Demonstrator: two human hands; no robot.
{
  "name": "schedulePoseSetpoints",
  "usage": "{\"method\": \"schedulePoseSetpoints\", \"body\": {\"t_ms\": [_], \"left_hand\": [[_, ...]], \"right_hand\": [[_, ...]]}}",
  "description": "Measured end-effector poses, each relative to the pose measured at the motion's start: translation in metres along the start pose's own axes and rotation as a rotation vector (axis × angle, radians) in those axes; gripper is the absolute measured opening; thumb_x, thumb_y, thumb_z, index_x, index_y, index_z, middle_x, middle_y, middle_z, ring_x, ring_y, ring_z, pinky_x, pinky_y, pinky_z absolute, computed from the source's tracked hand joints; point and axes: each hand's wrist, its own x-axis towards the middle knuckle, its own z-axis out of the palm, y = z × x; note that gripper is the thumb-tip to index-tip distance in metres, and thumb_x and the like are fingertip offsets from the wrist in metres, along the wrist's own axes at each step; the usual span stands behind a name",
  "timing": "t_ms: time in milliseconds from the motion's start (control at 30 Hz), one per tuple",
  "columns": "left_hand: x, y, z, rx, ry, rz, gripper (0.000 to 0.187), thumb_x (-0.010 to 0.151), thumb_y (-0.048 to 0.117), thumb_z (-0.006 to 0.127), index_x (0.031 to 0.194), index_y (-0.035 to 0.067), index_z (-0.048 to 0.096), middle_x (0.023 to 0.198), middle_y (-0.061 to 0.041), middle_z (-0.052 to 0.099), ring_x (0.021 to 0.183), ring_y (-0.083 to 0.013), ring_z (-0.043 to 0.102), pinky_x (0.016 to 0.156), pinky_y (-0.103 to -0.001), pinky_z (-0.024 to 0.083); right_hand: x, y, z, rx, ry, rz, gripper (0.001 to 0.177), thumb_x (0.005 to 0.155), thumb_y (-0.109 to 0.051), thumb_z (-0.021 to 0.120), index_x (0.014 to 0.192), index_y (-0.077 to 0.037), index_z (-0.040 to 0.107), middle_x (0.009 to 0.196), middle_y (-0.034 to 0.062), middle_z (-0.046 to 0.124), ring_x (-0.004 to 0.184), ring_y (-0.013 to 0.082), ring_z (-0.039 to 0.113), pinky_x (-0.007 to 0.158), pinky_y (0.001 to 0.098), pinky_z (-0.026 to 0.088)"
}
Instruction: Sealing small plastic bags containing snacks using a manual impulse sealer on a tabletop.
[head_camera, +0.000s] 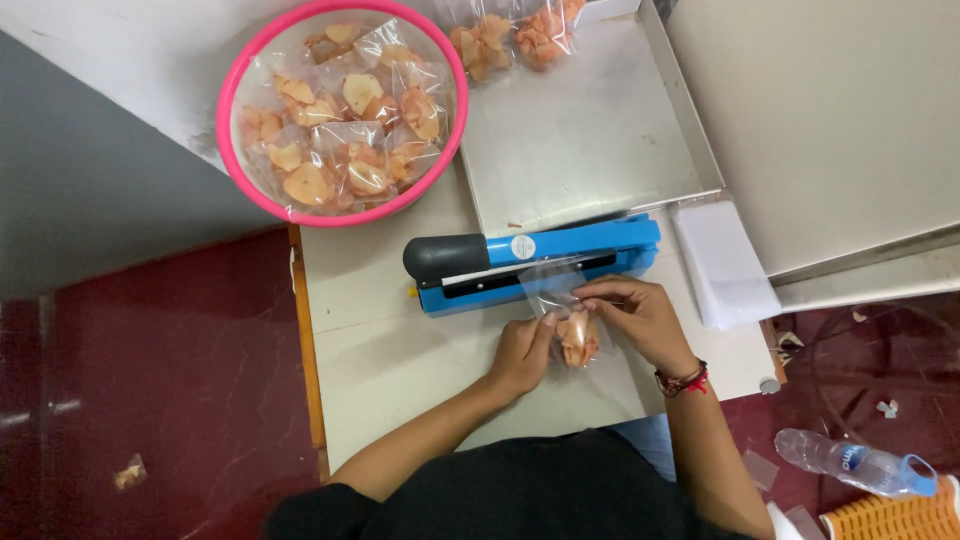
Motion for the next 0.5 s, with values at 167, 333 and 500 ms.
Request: {"method": "schedulePoseSetpoints", "body": {"t_ms": [167,333,500], "left_hand": [[0.009,-0.009,-0.007,-0.117,0.027,-0.139,0.058,0.120,0.031,0.036,0.071,0.013,0.062,0.058,-0.002,0.063,0.061,-0.0119,0.058,0.062,-0.033,0.049],[0.018,0.020,-0.014,-0.124,0.046,-0.195,0.059,0.119,0.032,0.038,0.071,0.007,0.062,0.063,-0.009,0.064,0.067,-0.0182,0.061,0.068,-0.038,0.050],[0.014,0.004,-0.012,-0.076,0.054,-0.218,0.056,0.118,0.030,0.041,0.073,0.007,0.064,0.067,-0.013,0.068,0.073,-0.0219,0.067,0.073,-0.041,0.052]], "right_hand": [[-0.003,-0.004,0.006,0.012,0.057,0.067,0.034,0.086,0.003,0.083,0.120,0.004,0.082,0.114,0.0174,0.080,0.102,0.0217,0.072,0.083,0.0335,0.064],[-0.003,-0.010,0.012,0.028,0.083,0.050,0.042,0.082,0.005,0.086,0.123,0.005,0.080,0.117,0.0152,0.078,0.102,0.0192,0.070,0.083,0.0305,0.063],[-0.004,0.000,0.013,0.017,0.089,0.047,0.045,0.083,0.005,0.086,0.127,0.003,0.078,0.117,0.0147,0.077,0.102,0.0193,0.069,0.082,0.0296,0.064]]}}
